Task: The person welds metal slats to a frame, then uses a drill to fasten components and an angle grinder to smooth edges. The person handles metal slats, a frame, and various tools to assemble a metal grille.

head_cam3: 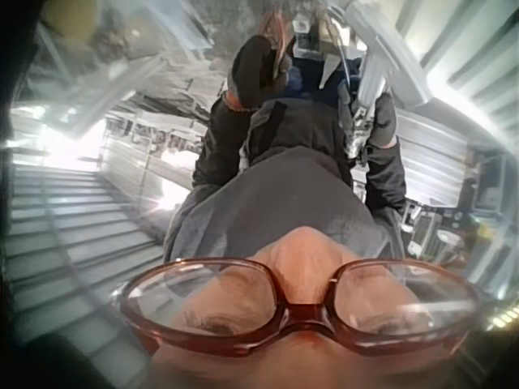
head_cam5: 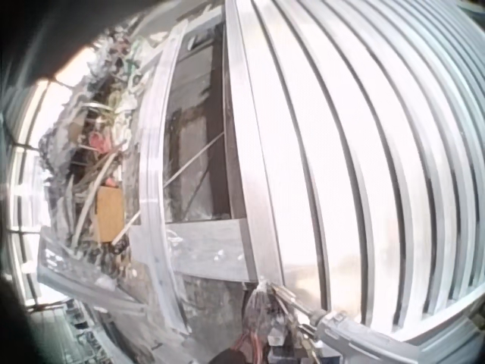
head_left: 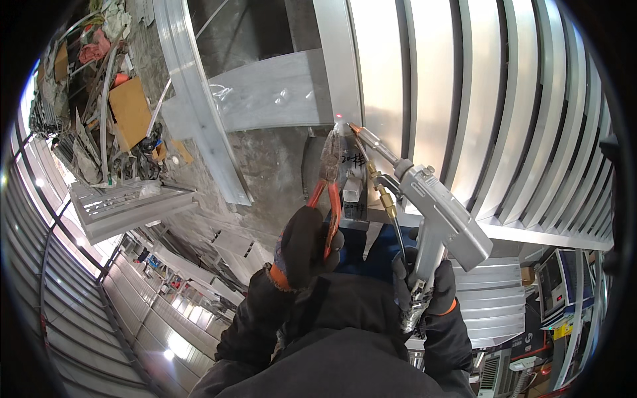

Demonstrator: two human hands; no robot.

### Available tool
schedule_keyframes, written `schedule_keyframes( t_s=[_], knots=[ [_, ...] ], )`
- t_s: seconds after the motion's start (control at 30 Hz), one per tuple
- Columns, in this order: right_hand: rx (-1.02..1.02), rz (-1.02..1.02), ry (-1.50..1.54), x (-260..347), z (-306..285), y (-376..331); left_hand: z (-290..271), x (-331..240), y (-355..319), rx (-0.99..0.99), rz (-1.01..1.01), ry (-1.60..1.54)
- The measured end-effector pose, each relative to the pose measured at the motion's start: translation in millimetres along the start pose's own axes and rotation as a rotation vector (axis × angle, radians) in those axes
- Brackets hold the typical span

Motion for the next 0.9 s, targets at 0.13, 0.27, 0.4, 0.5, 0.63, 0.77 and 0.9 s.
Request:
schedule_keyframes(
  t_s=[0.13, 0.27, 0.4, 0.5, 0.63, 0.77, 0.9],
  knots=[
    [-0.044, 0.007, -0.113, 3, 8, 9, 0, 3, 1, -0.053, 0.046, -0.017],
    [-0.04, 0.02, -0.095, 4, 10, 14, -4, 5, 0, 0.079, 0.189, 0.218],
    [-0.035, 0.004, -0.09, 1, 8, 13, -8, 7, -2, 0.099, 0.038, -0.063],
    [-0.024, -0.013, -0.099, 0, 9, 13, -9, 10, -4, -0.024, -0.289, -0.679],
    [-0.036, -0.034, -0.067, -1, 9, 13, -4, 6, -5, 0.1, 0.113, -0.024],
    [-0.001, -0.051, 0.066, -8, 3, 9, 1, 6, -2, 0.02, 0.079, -0.061],
    [0.052, -0.134, 0.104, -18, -6, 5, -3, -2, 4, 0.016, 0.306, 0.407]
  ],
)
Point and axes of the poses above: each hand's wrist, its own y-axis towards the middle knuckle, its own z-axis out of the palm, x = y × z, the point moved 1 cm from there along y, towards the middle knuckle, and after that the axes turned 11 degrees about x, right-handed, at the moved point
